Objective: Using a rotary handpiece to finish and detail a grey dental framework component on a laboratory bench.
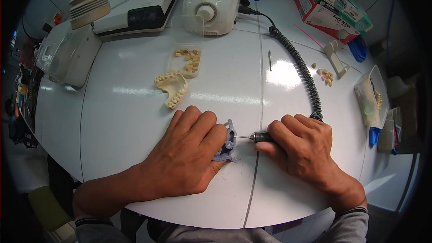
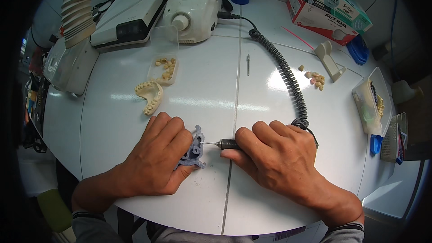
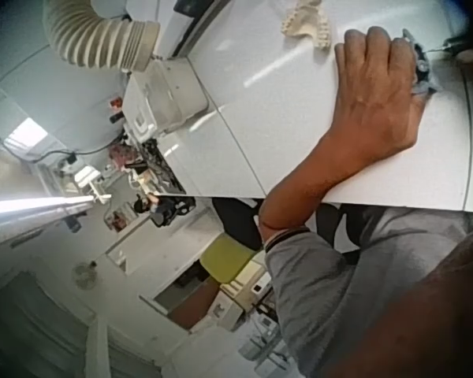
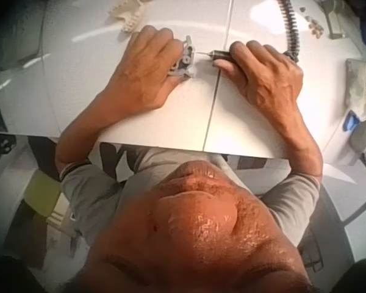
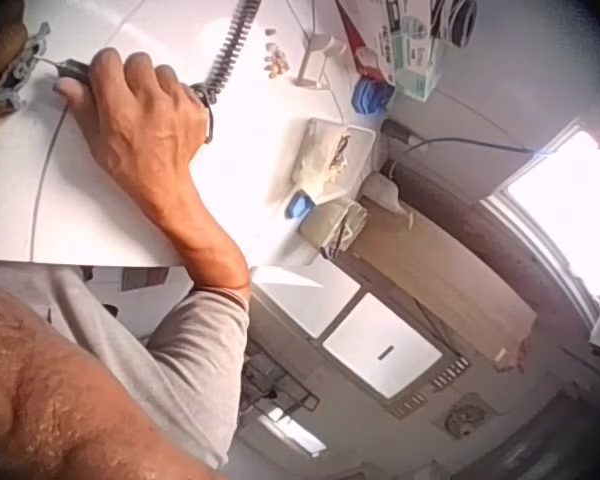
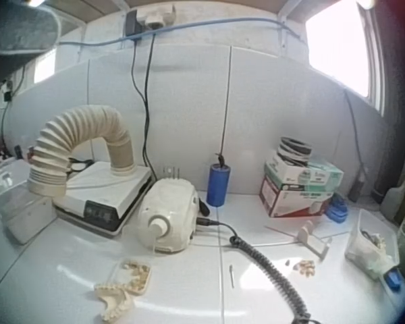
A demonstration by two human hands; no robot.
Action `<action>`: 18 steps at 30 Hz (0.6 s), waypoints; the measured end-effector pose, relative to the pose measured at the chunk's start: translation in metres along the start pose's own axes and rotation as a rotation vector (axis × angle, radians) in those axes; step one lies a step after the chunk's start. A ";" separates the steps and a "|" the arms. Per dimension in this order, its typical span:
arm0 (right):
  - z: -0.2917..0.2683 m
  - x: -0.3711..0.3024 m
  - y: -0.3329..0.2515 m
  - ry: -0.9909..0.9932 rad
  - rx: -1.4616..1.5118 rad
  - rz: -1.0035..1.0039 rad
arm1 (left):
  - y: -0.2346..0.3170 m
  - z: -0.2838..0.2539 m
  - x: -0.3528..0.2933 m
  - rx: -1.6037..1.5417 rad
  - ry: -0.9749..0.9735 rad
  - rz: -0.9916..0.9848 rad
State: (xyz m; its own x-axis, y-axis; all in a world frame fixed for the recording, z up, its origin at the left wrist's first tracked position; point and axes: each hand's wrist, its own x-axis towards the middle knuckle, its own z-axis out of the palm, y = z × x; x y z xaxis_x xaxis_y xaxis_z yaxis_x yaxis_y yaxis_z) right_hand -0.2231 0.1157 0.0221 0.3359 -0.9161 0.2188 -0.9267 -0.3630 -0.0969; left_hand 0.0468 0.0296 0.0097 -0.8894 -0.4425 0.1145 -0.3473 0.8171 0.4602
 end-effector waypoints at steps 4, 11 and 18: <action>0.000 0.001 0.001 0.012 -0.005 -0.011 | 0.000 0.000 0.000 0.004 -0.014 -0.006; -0.001 0.001 0.000 0.008 0.000 -0.007 | 0.000 -0.001 0.000 0.010 -0.023 -0.009; 0.001 0.001 0.001 0.012 0.002 -0.006 | 0.000 0.000 0.000 0.002 -0.012 -0.006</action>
State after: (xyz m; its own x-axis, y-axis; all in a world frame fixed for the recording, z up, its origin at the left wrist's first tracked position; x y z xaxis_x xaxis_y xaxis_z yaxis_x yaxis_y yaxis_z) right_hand -0.2233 0.1144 0.0216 0.3394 -0.9117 0.2315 -0.9244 -0.3688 -0.0975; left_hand 0.0474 0.0296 0.0098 -0.8908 -0.4430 0.1010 -0.3532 0.8150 0.4593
